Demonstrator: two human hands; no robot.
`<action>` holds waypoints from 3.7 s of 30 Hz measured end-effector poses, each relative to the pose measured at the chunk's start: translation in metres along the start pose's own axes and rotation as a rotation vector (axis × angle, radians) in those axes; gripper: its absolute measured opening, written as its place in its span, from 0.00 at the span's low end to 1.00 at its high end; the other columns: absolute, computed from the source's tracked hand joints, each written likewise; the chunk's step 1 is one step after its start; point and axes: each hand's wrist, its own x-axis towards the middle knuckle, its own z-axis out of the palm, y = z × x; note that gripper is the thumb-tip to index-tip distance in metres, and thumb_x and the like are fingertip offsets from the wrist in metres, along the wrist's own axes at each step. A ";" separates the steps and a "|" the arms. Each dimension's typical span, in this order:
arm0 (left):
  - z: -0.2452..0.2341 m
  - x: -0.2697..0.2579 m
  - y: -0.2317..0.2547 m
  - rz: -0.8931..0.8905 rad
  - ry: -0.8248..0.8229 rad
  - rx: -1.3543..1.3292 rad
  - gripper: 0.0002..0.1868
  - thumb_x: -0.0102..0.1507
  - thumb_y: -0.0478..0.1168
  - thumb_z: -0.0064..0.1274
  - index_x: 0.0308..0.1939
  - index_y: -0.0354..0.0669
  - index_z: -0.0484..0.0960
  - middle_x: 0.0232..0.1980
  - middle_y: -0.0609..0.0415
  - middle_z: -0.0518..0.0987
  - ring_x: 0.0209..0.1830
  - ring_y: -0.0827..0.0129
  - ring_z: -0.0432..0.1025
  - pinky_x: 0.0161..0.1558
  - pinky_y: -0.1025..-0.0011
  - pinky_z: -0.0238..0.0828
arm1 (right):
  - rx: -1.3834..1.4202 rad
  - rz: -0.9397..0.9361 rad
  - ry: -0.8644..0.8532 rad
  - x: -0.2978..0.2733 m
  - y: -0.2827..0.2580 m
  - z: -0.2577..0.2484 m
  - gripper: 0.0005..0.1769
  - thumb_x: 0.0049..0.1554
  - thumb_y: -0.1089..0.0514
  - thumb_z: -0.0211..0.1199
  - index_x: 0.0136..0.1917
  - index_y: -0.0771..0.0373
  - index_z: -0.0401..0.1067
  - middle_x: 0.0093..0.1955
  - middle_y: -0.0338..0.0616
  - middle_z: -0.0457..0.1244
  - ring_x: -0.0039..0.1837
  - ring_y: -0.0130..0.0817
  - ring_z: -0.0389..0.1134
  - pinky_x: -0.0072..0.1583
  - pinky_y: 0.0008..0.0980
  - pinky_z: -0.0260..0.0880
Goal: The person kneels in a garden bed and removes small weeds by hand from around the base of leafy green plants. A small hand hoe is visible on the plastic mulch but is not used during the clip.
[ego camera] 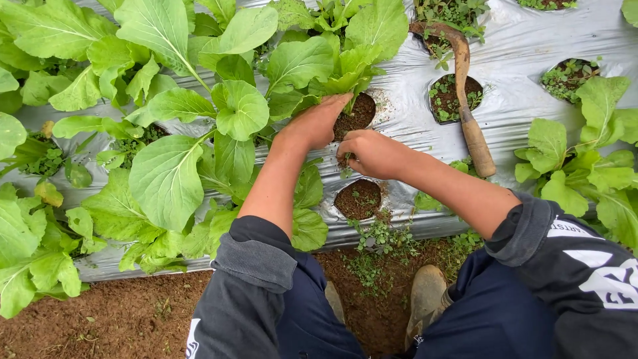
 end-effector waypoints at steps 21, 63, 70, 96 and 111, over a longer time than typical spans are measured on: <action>0.058 -0.031 -0.008 0.033 -0.131 0.409 0.42 0.63 0.25 0.42 0.81 0.48 0.52 0.83 0.50 0.47 0.83 0.52 0.45 0.77 0.55 0.52 | 0.102 0.169 0.035 -0.116 -0.023 0.071 0.17 0.60 0.72 0.56 0.57 0.64 0.80 0.53 0.53 0.72 0.61 0.47 0.74 0.75 0.56 0.57; 0.124 0.066 0.014 0.110 -0.169 0.736 0.38 0.66 0.35 0.46 0.81 0.51 0.53 0.84 0.48 0.49 0.83 0.52 0.44 0.74 0.38 0.45 | -0.174 0.805 0.090 -0.127 0.188 -0.019 0.24 0.52 0.51 0.72 0.53 0.74 0.79 0.47 0.68 0.71 0.53 0.65 0.75 0.52 0.57 0.78; 0.125 0.065 0.013 0.095 -0.172 0.712 0.37 0.67 0.38 0.47 0.80 0.52 0.55 0.83 0.50 0.51 0.83 0.54 0.47 0.75 0.40 0.47 | 0.064 0.850 0.142 -0.128 0.172 -0.050 0.40 0.44 0.36 0.72 0.56 0.71 0.80 0.55 0.69 0.71 0.63 0.68 0.72 0.62 0.58 0.73; 0.130 0.082 -0.017 0.188 0.116 0.726 0.24 0.64 0.39 0.46 0.66 0.46 0.74 0.69 0.48 0.68 0.71 0.53 0.64 0.62 0.46 0.66 | 0.069 0.540 0.273 -0.035 0.125 0.009 0.36 0.46 0.34 0.77 0.47 0.69 0.76 0.42 0.60 0.69 0.53 0.64 0.74 0.50 0.59 0.78; 0.136 0.082 0.059 0.251 0.124 0.730 0.32 0.67 0.60 0.46 0.71 0.51 0.71 0.78 0.48 0.61 0.81 0.56 0.51 0.72 0.44 0.49 | -0.198 0.613 0.291 -0.106 0.200 -0.055 0.16 0.59 0.62 0.65 0.61 0.59 0.80 0.61 0.53 0.69 0.61 0.52 0.73 0.58 0.45 0.77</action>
